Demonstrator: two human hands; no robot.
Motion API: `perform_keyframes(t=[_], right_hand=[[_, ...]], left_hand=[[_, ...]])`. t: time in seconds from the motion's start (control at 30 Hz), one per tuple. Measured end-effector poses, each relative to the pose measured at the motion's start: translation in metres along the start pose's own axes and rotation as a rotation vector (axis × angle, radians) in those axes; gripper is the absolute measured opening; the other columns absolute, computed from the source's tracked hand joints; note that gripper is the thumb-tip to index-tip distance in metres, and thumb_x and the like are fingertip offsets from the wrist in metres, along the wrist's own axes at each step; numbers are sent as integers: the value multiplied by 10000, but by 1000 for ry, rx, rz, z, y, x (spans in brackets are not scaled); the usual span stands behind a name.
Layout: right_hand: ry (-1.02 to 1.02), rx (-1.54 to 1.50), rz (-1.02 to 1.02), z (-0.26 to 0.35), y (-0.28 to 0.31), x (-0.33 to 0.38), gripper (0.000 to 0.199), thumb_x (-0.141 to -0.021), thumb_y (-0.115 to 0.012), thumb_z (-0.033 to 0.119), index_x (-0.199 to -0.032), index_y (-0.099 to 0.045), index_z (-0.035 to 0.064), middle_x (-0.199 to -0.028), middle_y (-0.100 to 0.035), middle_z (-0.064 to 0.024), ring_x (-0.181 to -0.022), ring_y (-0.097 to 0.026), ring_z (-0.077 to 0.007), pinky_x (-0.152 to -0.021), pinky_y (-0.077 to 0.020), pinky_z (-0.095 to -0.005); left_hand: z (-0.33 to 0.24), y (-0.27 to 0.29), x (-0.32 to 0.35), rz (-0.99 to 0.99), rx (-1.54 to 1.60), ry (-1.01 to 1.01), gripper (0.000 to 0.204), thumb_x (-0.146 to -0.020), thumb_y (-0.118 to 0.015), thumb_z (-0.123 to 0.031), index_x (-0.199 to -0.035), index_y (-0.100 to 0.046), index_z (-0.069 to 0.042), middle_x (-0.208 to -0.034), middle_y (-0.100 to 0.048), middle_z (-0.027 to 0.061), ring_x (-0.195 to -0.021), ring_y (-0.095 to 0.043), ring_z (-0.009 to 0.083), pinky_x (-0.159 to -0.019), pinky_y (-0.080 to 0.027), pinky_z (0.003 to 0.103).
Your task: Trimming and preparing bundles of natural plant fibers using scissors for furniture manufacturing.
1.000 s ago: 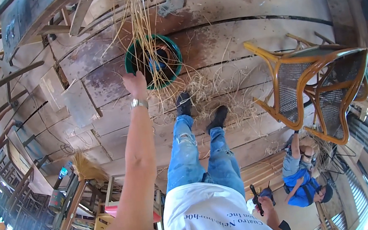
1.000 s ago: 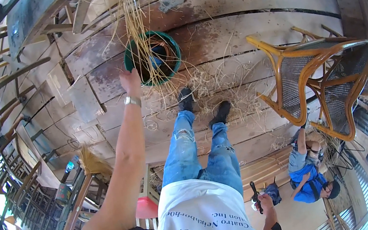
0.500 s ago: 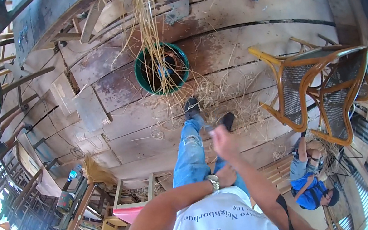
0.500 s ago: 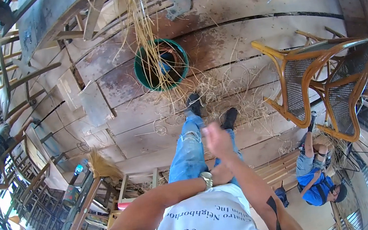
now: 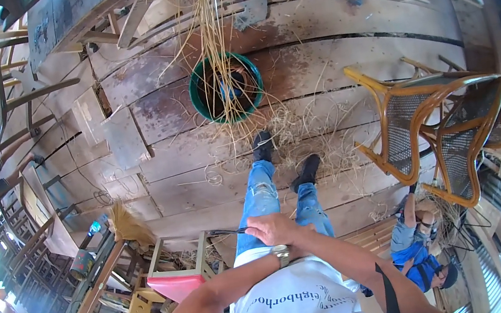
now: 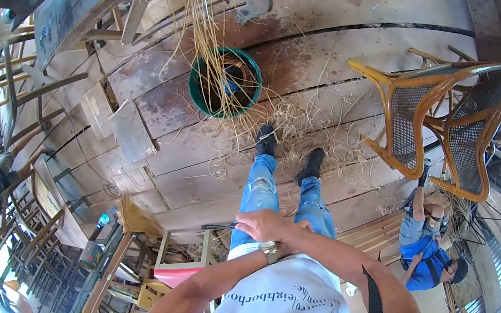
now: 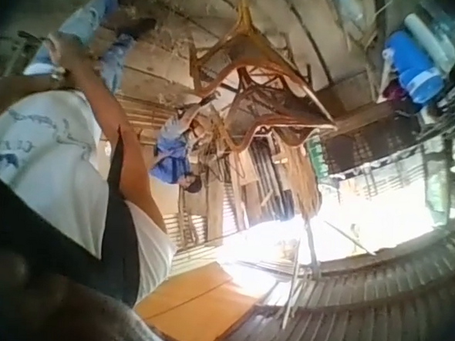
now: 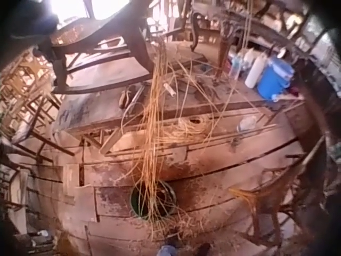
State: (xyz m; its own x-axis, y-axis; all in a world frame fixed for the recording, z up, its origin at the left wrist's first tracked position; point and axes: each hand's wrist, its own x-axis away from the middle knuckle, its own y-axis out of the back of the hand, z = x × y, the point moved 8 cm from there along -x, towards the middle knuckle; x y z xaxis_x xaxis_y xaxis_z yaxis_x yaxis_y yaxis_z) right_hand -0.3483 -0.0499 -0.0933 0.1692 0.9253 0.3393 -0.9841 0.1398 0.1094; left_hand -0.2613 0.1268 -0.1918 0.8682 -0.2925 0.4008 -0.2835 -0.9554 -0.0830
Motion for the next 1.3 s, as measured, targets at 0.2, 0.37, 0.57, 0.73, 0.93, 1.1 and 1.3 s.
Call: perform_keyframes(t=[0.2,0.37,0.57,0.73,0.93,1.1,1.3], right_hand=[[-251,-52,-573,-57,83,-8,190,-948,-594,259,-889,-546,85,-627,-589,-77,-527,-592,-194,-461,-447,-366],[-707,-415,-910,-183,165,87,231,-972,-553,306,-900,-538,86,-592,-547,-21,-425,-493,-85,-368,-386,-235],[-1011,-109,-965,-255,162,309,199,-973,-518,214,-863,-522,49,-613,-498,-37,-431,-494,-114,-360,-385,-289],[-1163,-215,-1001,-221,112,413,195,-979,-508,216,-868,-476,59,-607,-506,-51,-417,-471,-113,-359,-385,-276],[-1188,-372,-1107,-183,71,403,216,-995,-498,282,-911,-468,85,-591,-516,-45,-409,-458,-106,-355,-371,-250],[-1087,-449,-1109,-168,68,363,232,-998,-499,292,-898,-463,86,-592,-520,-39,-422,-459,-103,-372,-370,-239],[-1026,-378,-1065,-159,79,338,258,-994,-509,294,-857,-464,80,-570,-516,-38,-421,-467,-103,-377,-367,-240]], left_hand=[[-30,114,14,180,260,595,398,-970,-496,-389,-1041,-638,-24,-919,-693,51,-867,-670,211,-777,-533,383],[42,304,-27,-513,-322,551,334,-915,-563,-335,-918,-655,-14,-825,-670,188,-753,-658,360,-680,-500,455],[-28,498,-113,-1015,-545,203,225,-921,-564,-315,-1004,-709,-166,-838,-676,171,-755,-655,368,-653,-529,456],[-35,541,-141,-1081,-598,444,257,-914,-536,-350,-1111,-652,-232,-904,-695,145,-834,-668,363,-706,-538,478],[-44,552,-154,-1176,-601,533,243,-918,-531,-370,-1045,-638,-192,-916,-705,106,-861,-678,338,-726,-541,464],[-55,558,-161,-1203,-622,466,303,-906,-545,-367,-1150,-663,-232,-1003,-698,128,-897,-671,332,-782,-540,447],[-20,579,-160,-1087,-586,300,252,-871,-575,-344,-983,-725,-175,-950,-702,144,-901,-666,347,-810,-533,435]])
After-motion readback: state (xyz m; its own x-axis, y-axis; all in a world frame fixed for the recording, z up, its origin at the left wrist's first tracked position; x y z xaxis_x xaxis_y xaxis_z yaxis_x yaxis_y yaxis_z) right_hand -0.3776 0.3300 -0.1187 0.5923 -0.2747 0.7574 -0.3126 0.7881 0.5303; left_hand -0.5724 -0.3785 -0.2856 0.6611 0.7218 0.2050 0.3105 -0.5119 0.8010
